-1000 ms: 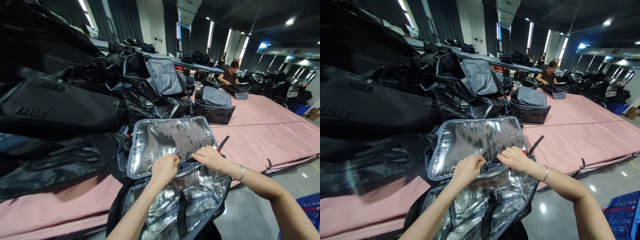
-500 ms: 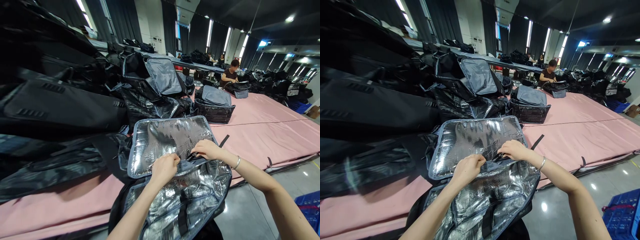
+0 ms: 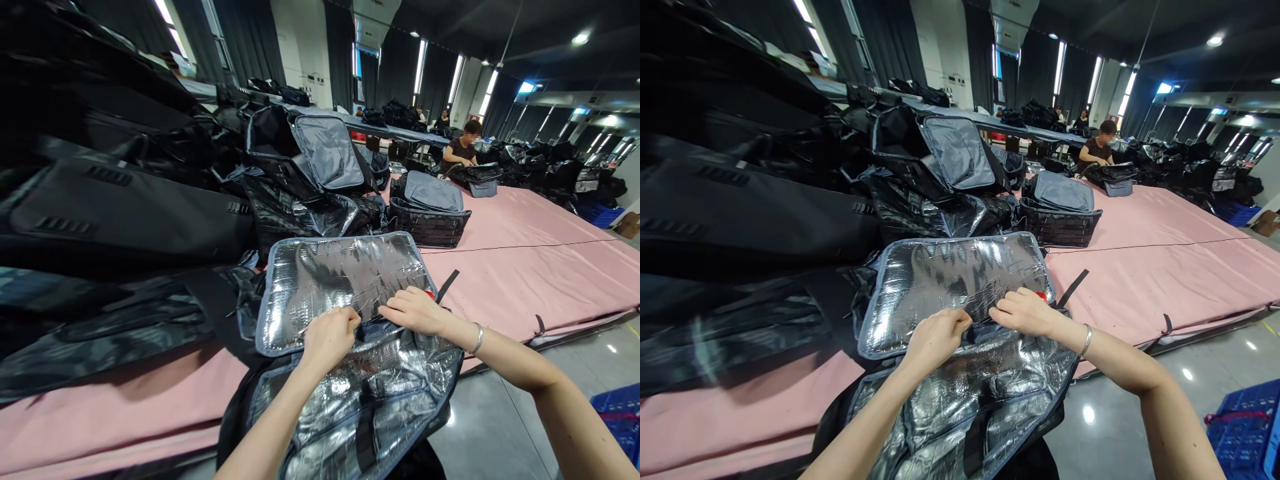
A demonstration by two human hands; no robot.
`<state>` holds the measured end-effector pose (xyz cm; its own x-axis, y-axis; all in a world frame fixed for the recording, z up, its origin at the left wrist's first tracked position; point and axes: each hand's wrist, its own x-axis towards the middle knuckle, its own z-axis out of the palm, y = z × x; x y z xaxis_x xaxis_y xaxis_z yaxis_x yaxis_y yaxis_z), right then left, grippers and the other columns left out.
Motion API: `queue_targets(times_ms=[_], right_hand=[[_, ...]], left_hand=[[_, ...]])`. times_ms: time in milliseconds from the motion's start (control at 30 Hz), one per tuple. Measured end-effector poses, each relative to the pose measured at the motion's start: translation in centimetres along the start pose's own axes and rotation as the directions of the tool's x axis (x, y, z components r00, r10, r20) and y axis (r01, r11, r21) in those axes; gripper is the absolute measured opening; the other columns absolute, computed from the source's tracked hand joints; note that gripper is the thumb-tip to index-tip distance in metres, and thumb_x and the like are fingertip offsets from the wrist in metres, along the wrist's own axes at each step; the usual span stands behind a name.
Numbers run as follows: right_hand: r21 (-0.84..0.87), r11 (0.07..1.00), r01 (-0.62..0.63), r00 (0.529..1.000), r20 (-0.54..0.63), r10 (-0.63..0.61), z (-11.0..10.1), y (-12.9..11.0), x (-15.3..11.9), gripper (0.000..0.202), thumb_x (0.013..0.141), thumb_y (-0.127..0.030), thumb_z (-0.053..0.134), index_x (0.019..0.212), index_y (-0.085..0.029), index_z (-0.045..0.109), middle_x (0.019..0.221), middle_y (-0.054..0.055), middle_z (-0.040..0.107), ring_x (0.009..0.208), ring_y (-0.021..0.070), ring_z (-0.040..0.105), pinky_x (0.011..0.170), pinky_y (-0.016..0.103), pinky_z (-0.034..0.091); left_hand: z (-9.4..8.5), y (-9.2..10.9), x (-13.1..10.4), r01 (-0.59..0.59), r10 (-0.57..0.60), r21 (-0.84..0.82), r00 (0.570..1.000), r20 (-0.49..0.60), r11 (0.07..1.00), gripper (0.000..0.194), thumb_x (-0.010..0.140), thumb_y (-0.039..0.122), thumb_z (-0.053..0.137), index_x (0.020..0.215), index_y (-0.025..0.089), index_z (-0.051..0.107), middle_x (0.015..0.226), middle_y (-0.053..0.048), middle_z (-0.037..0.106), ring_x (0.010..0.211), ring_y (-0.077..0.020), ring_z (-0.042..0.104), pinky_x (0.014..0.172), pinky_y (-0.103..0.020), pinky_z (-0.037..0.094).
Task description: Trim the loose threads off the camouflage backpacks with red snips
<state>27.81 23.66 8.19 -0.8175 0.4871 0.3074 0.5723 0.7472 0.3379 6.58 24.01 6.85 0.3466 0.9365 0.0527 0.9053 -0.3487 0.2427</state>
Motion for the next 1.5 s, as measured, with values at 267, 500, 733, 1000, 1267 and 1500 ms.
queue_targets(times_ms=[267, 500, 733, 1000, 1267, 1500], right_hand=[[0.176, 0.976, -0.129, 0.991, 0.043, 0.123, 1.8, 0.0, -1.3, 0.020, 0.092, -0.015, 0.042, 0.105, -0.018, 0.057, 0.087, 0.006, 0.061, 0.080, 0.0172, 0.048, 0.066, 0.029, 0.034], [0.361, 0.929, -0.077, 0.992, 0.120, 0.036, 2.1, 2.1, 0.7, 0.018, 0.089, -0.020, 0.051, 0.104, -0.016, 0.059, 0.091, 0.007, 0.062, 0.085, 0.0178, 0.051, 0.075, 0.028, 0.040], [0.291, 0.956, -0.047, 0.992, 0.123, 0.011, 2.4, 2.1, 1.5, 0.021, 0.089, -0.023, 0.053, 0.108, -0.017, 0.059, 0.093, 0.006, 0.062, 0.086, 0.0185, 0.050, 0.072, 0.028, 0.036], [0.214, 0.973, 0.080, 0.984, 0.141, -0.112, 1.2, 2.4, 2.2, 0.018, 0.091, -0.016, 0.046, 0.100, -0.019, 0.061, 0.089, 0.004, 0.063, 0.082, 0.0177, 0.048, 0.064, 0.029, 0.031], [0.330, 0.942, 0.063, 0.992, 0.078, -0.094, 2.8, 2.7, 1.2, 0.018, 0.088, -0.014, 0.048, 0.100, -0.016, 0.061, 0.086, 0.006, 0.063, 0.078, 0.0184, 0.049, 0.069, 0.029, 0.038], [0.583, 0.789, -0.195, 0.976, 0.039, 0.213, 1.5, 2.2, -0.5, 0.027, 0.081, -0.023, 0.062, 0.105, -0.016, 0.053, 0.094, 0.006, 0.060, 0.086, 0.0177, 0.054, 0.076, 0.028, 0.044]], left_hand=[[0.2, 0.1, -0.1, 0.001, -0.001, -0.019, 1.000, -0.007, 1.000, 0.026, 0.082, 0.019, 0.037, 0.075, 0.022, 0.062, 0.081, -0.004, 0.065, 0.077, -0.0198, 0.059, 0.062, -0.028, 0.035], [0.4, 0.1, -0.3, 0.009, -0.009, -0.003, 1.000, -0.014, 1.000, 0.025, 0.083, 0.020, 0.037, 0.082, 0.021, 0.063, 0.083, -0.005, 0.066, 0.081, -0.0211, 0.060, 0.066, -0.029, 0.037], [0.7, 0.1, -0.4, -0.003, 0.003, 0.020, 0.999, -0.036, 1.000, 0.029, 0.086, 0.022, 0.035, 0.083, 0.021, 0.063, 0.085, -0.005, 0.067, 0.083, -0.0205, 0.060, 0.069, -0.029, 0.038], [0.9, 0.0, -0.4, -0.024, 0.024, 0.013, 0.998, -0.054, 1.000, 0.030, 0.087, 0.024, 0.034, 0.084, 0.020, 0.063, 0.084, -0.005, 0.066, 0.082, -0.0211, 0.060, 0.069, -0.030, 0.038], [1.1, -0.1, -0.6, -0.039, 0.037, -0.023, 0.996, -0.087, 0.999, 0.029, 0.088, 0.023, 0.033, 0.080, 0.020, 0.061, 0.082, -0.004, 0.066, 0.077, -0.0203, 0.059, 0.065, -0.030, 0.037], [0.5, -0.3, -1.2, -0.069, 0.060, -0.046, 0.984, -0.165, 0.997, 0.028, 0.088, 0.024, 0.033, 0.079, 0.020, 0.059, 0.078, -0.004, 0.064, 0.077, -0.0210, 0.058, 0.064, -0.031, 0.035]])
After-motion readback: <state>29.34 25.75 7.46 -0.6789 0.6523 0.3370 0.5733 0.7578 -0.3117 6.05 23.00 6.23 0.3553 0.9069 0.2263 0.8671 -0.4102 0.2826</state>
